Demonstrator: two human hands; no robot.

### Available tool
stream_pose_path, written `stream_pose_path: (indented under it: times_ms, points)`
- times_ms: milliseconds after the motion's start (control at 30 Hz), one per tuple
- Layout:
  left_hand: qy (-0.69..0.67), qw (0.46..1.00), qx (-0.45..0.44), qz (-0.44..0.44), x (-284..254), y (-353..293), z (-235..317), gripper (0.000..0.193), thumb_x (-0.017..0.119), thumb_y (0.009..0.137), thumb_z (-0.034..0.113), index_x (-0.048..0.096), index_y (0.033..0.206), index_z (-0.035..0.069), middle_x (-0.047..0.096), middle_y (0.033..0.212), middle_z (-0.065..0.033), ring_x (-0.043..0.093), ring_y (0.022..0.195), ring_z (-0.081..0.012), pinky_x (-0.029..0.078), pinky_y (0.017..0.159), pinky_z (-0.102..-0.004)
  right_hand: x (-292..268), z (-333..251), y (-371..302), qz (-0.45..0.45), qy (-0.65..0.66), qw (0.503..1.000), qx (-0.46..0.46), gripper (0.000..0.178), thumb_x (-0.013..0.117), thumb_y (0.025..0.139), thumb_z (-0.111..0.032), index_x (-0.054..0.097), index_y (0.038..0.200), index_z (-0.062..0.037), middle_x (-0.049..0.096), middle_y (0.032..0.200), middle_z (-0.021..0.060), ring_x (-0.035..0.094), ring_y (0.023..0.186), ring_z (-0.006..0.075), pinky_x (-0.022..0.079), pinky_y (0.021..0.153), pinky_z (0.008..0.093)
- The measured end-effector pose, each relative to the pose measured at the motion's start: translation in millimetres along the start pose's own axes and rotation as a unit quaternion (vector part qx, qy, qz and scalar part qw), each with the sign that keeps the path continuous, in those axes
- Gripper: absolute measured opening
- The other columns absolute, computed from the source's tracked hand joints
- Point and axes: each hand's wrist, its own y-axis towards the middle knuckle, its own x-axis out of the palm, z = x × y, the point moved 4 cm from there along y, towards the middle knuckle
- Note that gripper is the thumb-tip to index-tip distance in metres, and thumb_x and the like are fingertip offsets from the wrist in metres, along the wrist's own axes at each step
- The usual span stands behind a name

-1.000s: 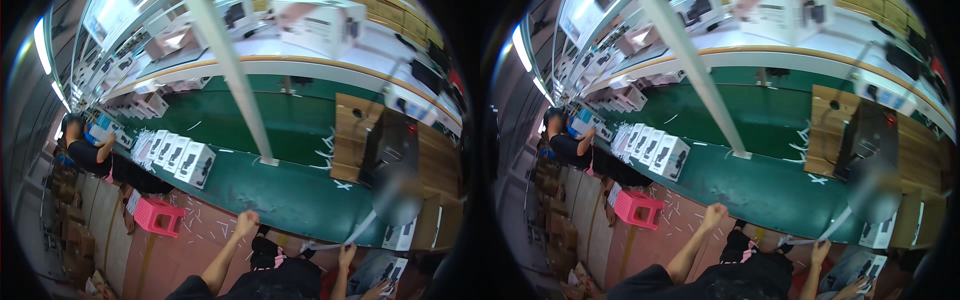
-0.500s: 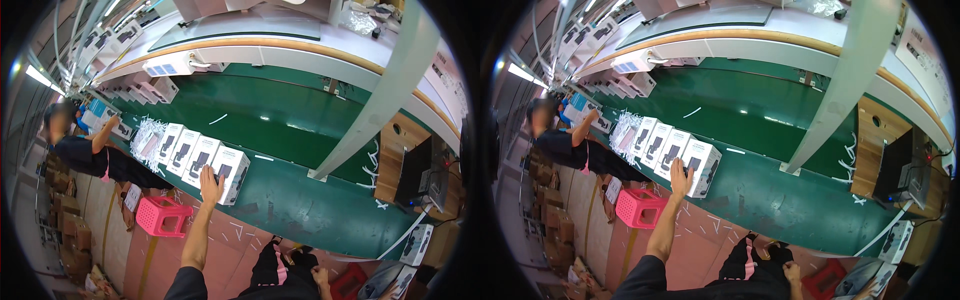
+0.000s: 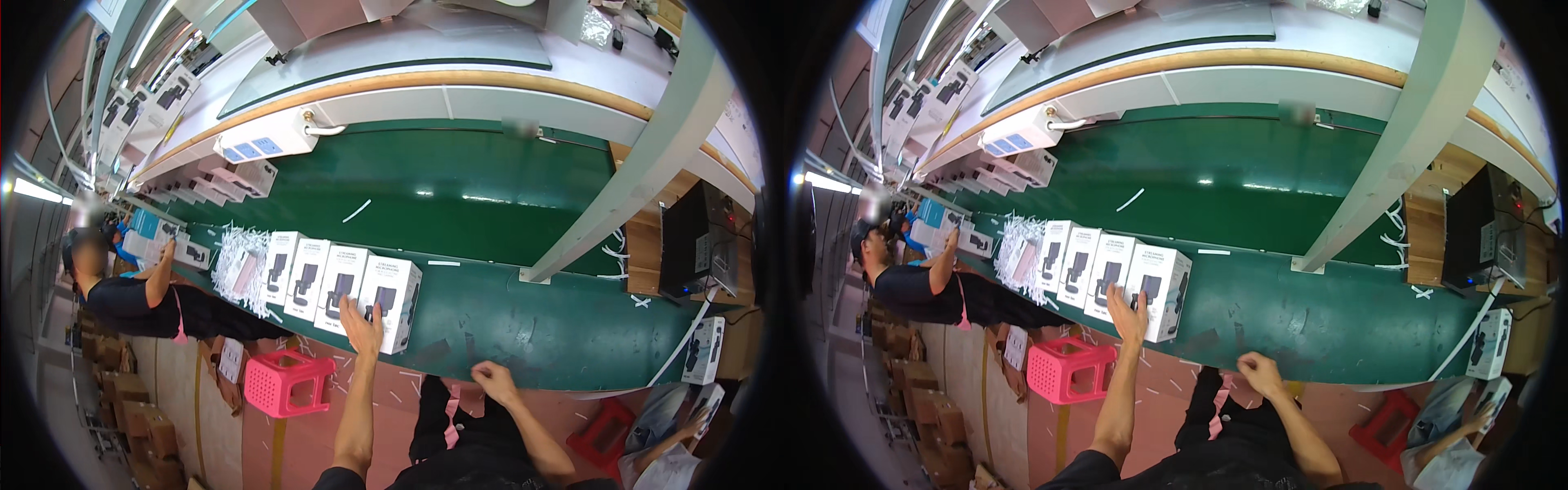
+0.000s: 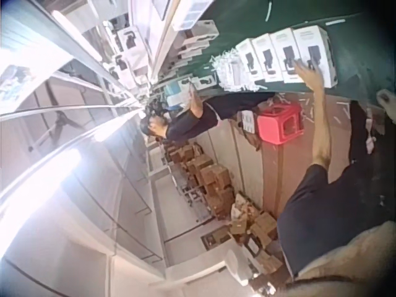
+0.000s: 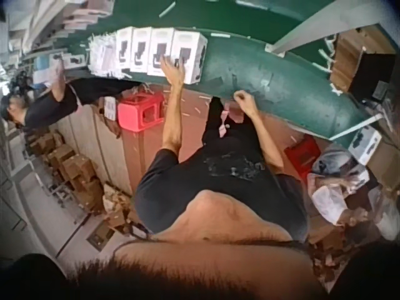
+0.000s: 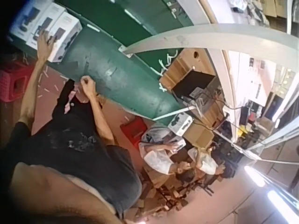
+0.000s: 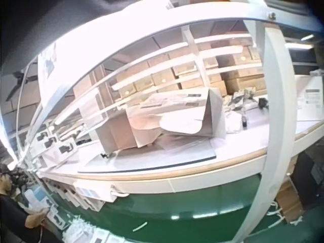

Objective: Packing electronic devices into boxes at an assembly line.

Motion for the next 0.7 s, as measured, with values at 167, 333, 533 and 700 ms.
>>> stream_pose_path:
  times_ms: [167, 333, 533, 700]
  points:
    - [-0.16, 0.935, -0.275, -0.157, -3, 35, -60, 0.063, 0.068, 0.091, 0.015, 0.037, 0.145, 0.002, 0.057, 0.132, -0.0217, 0.068, 0.093, -0.0333, 0.058, 0.069, -0.0411, 61, -78, 47, -0.019, 0.068, 0.997, 0.036, 0.043, 0.073, 0.089, -0.037, 0.067, 0.116, -0.0035, 0.074, 0.1, 0.0119, 0.07, 0.09, 0.0177, 0.055, 0.082, 0.0326]
    - [-0.125, 0.976, -0.151, -0.095, -29, 162, -81, 0.063, 0.069, 0.088, 0.009, 0.038, 0.143, 0.003, 0.067, 0.113, -0.0185, 0.067, 0.079, -0.0272, 0.054, 0.056, -0.0395, 164, -126, 103, -0.034, 0.037, 0.993, -0.107, 0.074, 0.071, 0.081, -0.061, 0.06, 0.112, 0.005, 0.066, 0.109, 0.0249, 0.067, 0.093, 0.0379, 0.055, 0.08, 0.0446]
    - [-0.138, 0.957, -0.106, -0.231, 25, 165, -43, 0.057, 0.072, 0.087, 0.011, 0.044, 0.135, 0.001, 0.067, 0.111, -0.0174, 0.066, 0.083, -0.027, 0.053, 0.063, -0.0394, 174, -86, 111, 0.036, 0.057, 0.997, 0.026, 0.093, 0.063, 0.082, -0.067, 0.046, 0.135, 0.0083, 0.054, 0.13, 0.0312, 0.055, 0.12, 0.043, 0.045, 0.103, 0.0426]
    - [-0.16, 0.934, -0.121, -0.297, 35, 146, -50, 0.053, 0.074, 0.085, 0.013, 0.049, 0.129, -0.002, 0.066, 0.11, -0.0164, 0.065, 0.086, -0.0269, 0.053, 0.068, -0.0392, 178, -75, 120, 0.17, 0.104, 0.98, -0.003, 0.093, 0.064, 0.081, -0.065, 0.042, 0.141, 0.0022, 0.053, 0.132, 0.0299, 0.054, 0.122, 0.0421, 0.044, 0.103, 0.0454]
